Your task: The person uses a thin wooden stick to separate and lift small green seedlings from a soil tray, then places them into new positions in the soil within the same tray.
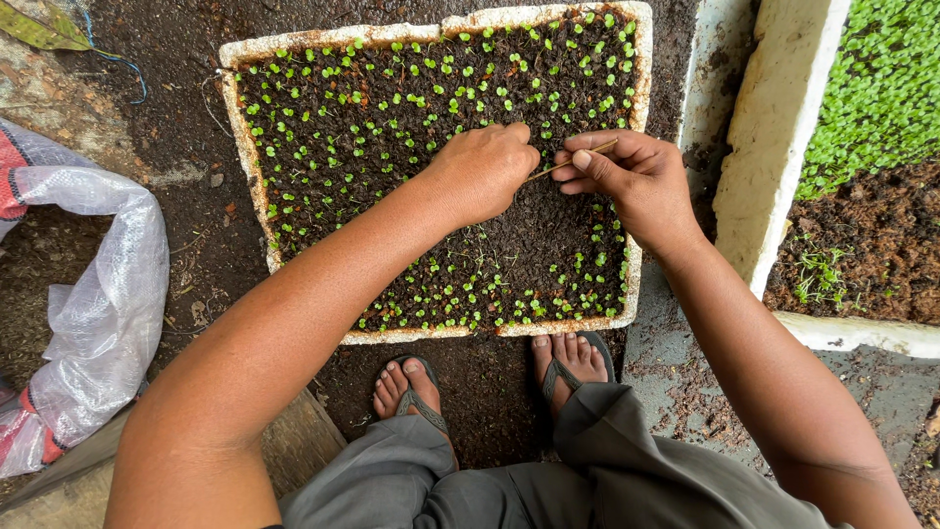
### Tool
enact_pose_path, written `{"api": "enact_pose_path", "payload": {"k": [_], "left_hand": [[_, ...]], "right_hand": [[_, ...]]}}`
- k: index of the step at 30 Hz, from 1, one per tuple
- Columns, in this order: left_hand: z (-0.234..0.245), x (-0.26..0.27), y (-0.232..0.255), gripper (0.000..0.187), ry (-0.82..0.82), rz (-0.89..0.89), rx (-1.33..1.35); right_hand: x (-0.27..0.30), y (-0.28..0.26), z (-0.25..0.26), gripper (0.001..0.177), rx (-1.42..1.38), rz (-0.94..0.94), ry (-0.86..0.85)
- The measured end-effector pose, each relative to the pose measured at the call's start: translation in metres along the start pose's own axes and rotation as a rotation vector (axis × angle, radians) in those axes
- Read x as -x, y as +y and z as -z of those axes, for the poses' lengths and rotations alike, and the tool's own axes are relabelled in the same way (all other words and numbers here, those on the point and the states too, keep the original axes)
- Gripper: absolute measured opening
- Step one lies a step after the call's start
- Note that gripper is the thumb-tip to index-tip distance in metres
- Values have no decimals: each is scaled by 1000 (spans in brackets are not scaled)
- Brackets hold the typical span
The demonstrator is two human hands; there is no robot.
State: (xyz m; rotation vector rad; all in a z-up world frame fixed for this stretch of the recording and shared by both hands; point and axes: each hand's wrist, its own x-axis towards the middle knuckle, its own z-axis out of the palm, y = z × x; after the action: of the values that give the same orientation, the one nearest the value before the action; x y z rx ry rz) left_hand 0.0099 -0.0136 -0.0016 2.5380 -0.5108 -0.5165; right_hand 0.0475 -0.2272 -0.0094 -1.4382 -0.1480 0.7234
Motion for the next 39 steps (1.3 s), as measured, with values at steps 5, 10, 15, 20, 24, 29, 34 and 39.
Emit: {"api": "enact_pose_path", "payload": {"k": [5, 10, 15, 20, 24, 29, 34, 39], "left_hand": [[-5, -1, -3, 14, 15, -9, -2], [-4, 0, -3, 14, 19, -11, 10], [4, 5, 1, 15, 17, -17, 16], [8, 10, -1, 18, 56, 19, 48], [6, 22, -12, 22, 132, 73, 119], [15, 58, -11, 15, 190, 120, 158], [5, 83, 1, 11, 156, 155, 178], [-35, 92, 7, 16, 115, 110, 211]], "right_hand": [[1, 0, -1, 15, 50, 43, -14], [1, 5, -2, 14, 147, 97, -40], [3, 8, -3, 11, 316, 191, -103], [7, 0, -4, 11, 365, 236, -112], [12, -16, 5, 10, 408, 313, -78], [27, -19, 12, 13, 272, 195, -13], [38, -14, 3, 18, 48, 56, 36], [40, 2, 4, 16, 25, -33, -53]]}}
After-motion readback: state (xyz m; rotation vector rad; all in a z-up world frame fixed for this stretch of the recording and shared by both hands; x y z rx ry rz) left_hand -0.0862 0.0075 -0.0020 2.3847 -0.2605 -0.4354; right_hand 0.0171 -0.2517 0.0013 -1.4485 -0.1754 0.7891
